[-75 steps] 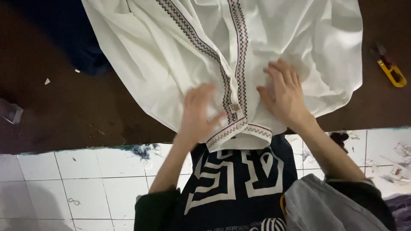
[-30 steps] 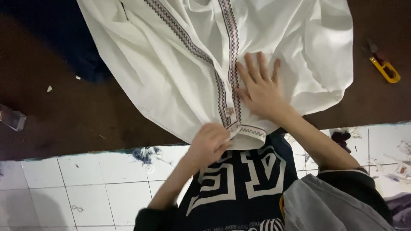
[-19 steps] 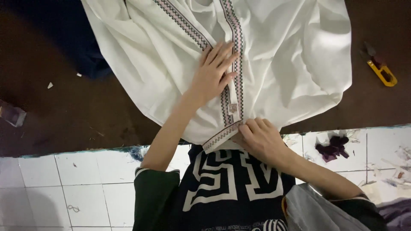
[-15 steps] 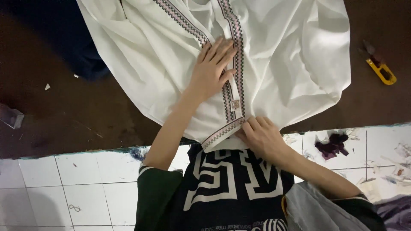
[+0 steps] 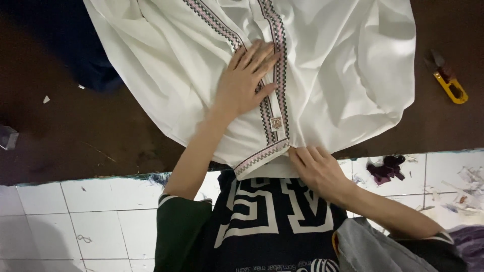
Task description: Trimming excess threads from a white garment using a small hand-held trimmer on a factory workbench.
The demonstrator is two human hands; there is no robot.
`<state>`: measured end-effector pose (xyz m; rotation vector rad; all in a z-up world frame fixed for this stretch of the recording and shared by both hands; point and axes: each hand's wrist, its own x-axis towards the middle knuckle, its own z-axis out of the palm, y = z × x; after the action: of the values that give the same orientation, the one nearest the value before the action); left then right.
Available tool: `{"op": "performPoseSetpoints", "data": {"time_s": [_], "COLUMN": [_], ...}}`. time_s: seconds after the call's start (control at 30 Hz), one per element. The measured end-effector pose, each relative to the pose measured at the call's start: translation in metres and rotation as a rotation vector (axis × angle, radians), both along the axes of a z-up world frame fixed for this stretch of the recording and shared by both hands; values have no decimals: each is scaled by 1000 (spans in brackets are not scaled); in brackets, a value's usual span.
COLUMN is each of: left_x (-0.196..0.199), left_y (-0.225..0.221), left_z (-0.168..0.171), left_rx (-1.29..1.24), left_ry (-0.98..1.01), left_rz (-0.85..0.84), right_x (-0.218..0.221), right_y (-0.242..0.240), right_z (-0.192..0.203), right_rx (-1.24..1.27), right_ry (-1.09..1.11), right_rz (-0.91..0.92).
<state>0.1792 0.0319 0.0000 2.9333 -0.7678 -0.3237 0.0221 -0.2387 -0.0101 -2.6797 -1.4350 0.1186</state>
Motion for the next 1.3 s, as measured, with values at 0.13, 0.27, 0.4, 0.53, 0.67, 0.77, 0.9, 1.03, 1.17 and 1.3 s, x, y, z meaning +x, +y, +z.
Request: {"op": "performPoseSetpoints", "data": {"time_s": [0.13,0.27,0.4,0.53,0.67,0.77,0.9,1.03,1.17,1.3], "left_x": [3,6,4,3,2,3,3,0,1,4], "left_y": [7,6,7,6,7,4,5,8,9,11], "left_z": [-18,-22,-21,-18,-24,-13,-20,-23,-30,-21], "left_rx": [-171,-133,-182,-134,-157,-92,-142,-183,-234,-240], "left_ry": [-159,-59,-124,-113,-175,-38,-219,-203,-259,-259], "left_rz": [-20,-10,-34,-30,-46,-6,-50,-39,-44,-48], "right_x": [-4,3,3,2,12,18,23,34,48,41], "right_y": [-5,-1,13,38,61,65,70,81,84,71], "right_z": [-3,9,6,-1,10,25,11,17,31,21], "right_rx": [42,178,278,167,189,105,110,-99,-234,-238], "right_ry": [-26,9,27,-88,-224,-242,-148,-204,-19,47], "right_rz": [31,-8,-82,-57,40,100,34,192,428,445]}}
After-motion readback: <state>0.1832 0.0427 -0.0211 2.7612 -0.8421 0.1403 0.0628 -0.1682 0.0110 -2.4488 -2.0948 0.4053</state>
